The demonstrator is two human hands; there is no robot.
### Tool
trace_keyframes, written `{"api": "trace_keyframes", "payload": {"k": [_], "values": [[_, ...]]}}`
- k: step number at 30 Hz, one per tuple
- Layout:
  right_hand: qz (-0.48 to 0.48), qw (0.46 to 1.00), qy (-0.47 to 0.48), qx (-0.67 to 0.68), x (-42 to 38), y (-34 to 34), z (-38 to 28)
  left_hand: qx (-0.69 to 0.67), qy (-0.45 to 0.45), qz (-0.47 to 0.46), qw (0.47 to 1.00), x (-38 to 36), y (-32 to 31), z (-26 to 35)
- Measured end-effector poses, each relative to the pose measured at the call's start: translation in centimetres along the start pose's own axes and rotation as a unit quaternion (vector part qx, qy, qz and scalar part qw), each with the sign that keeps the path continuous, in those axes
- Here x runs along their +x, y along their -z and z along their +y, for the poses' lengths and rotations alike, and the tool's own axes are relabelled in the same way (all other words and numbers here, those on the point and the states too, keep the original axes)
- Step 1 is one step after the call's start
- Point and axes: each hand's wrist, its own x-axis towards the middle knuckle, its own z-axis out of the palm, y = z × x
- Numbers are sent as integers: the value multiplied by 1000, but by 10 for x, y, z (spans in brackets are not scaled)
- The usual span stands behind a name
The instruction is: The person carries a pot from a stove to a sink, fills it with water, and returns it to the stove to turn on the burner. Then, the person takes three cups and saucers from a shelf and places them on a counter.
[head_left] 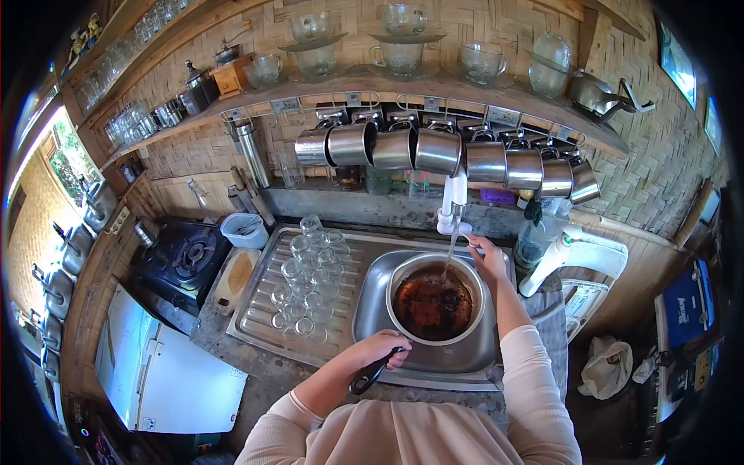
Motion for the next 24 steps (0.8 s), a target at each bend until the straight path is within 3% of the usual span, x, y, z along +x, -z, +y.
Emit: {"api": "trace_keyframes", "payload": {"k": [16,24], "values": [[47,991,49,-114,12,-14,24,8,9,1,1000,3,0,0],[55,981,-17,-186,10,-15,10,-15,0,17,1000,7,4,-5]]}}
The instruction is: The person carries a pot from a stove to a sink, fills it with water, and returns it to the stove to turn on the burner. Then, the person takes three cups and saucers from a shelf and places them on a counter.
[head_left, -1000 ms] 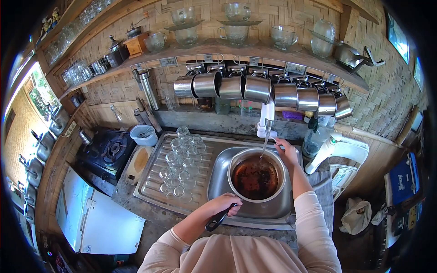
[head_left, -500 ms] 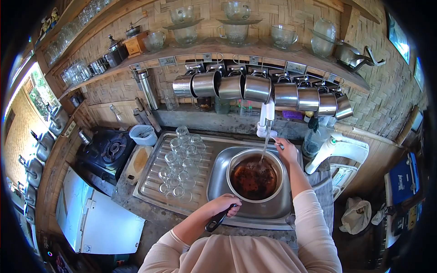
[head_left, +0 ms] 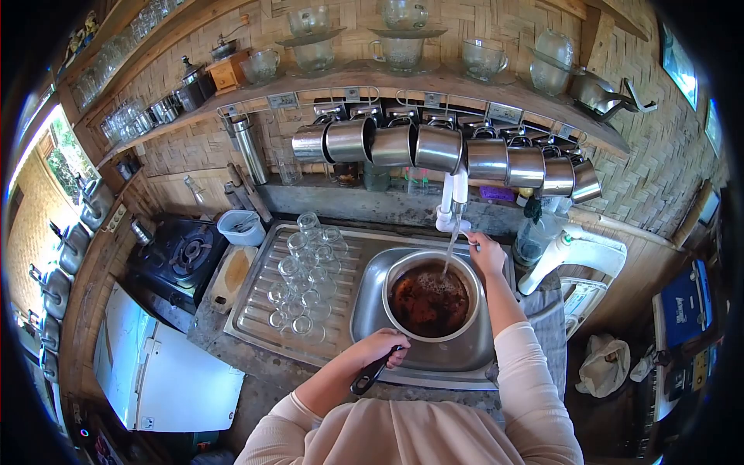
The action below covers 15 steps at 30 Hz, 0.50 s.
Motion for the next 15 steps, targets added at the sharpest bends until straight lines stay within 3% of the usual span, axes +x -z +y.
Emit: {"api": "trace_keyframes", "payload": {"k": [15], "values": [[3,999,-16,-34,1,11,-16,-8,-3,-19,1000,0,8,-6]]}}
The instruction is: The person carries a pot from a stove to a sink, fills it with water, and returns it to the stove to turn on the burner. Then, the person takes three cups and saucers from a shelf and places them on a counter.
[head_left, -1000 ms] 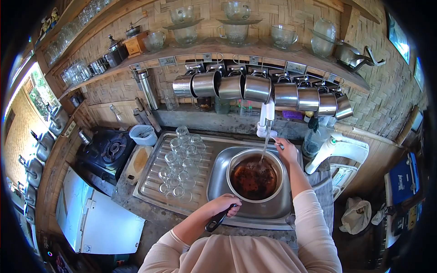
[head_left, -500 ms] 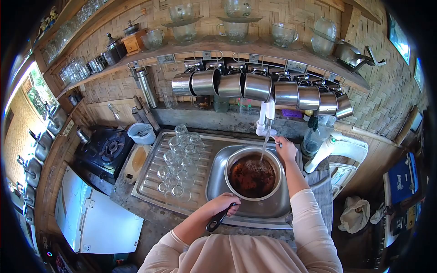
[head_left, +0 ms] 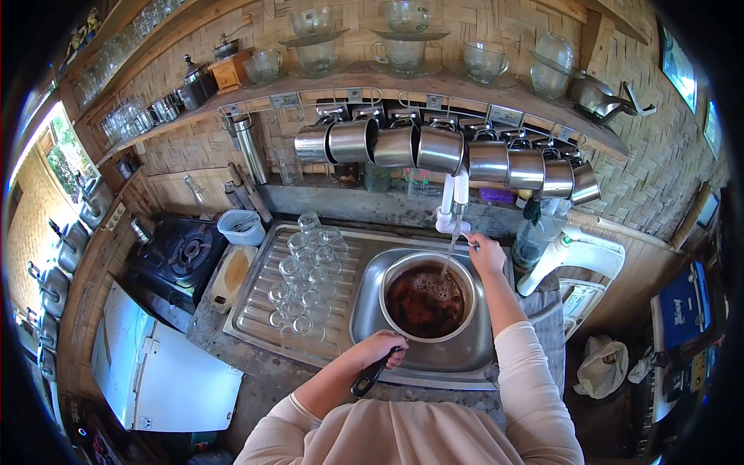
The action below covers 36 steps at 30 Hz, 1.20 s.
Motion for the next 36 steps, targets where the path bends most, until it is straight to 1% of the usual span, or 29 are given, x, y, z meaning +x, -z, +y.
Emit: {"api": "trace_keyframes", "payload": {"k": [4,7,25,36], "values": [[0,1000,0,0,0,-1,0,10,-7,10,1000,2,0,-3],[-3,1000,-7,-6,0,-1,0,-7,-4,15,1000,5,2,-5],[2,1000,-9,-2,0,-2,0,-36,19,-13,999,7,8,-10],[-5,1000,-20,-21,-1,2,-5,-30,23,7,999,8,8,-9]]}}
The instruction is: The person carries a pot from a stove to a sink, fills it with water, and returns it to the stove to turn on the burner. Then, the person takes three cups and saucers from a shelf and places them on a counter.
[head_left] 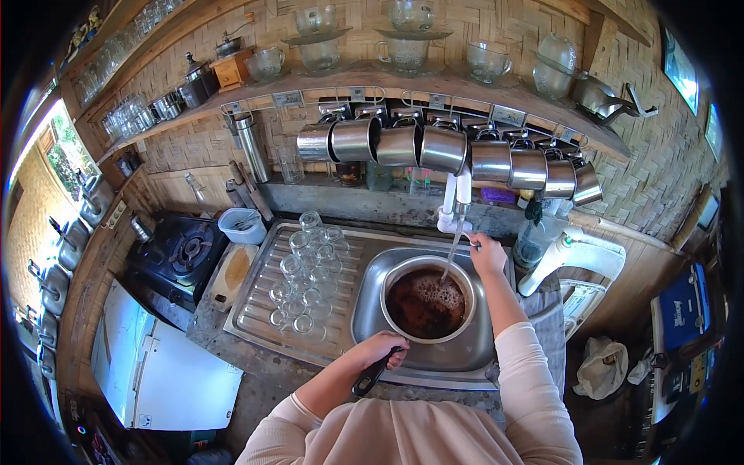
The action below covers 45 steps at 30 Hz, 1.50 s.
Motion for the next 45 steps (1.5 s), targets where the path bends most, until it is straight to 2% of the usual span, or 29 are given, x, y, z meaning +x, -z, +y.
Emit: {"api": "trace_keyframes", "payload": {"k": [34,37,39,45], "values": [[-1,1000,-2,17,1,4,-3,-8,0,-6,1000,-1,-2,6],[5,999,1,46,2,3,-1,-6,-4,-2,1000,1,0,5],[9,997,38,69,4,2,1,-5,-14,-13,1000,4,1,4],[-17,999,10,40,3,5,-3,2,-19,14,1000,0,-7,5]]}}
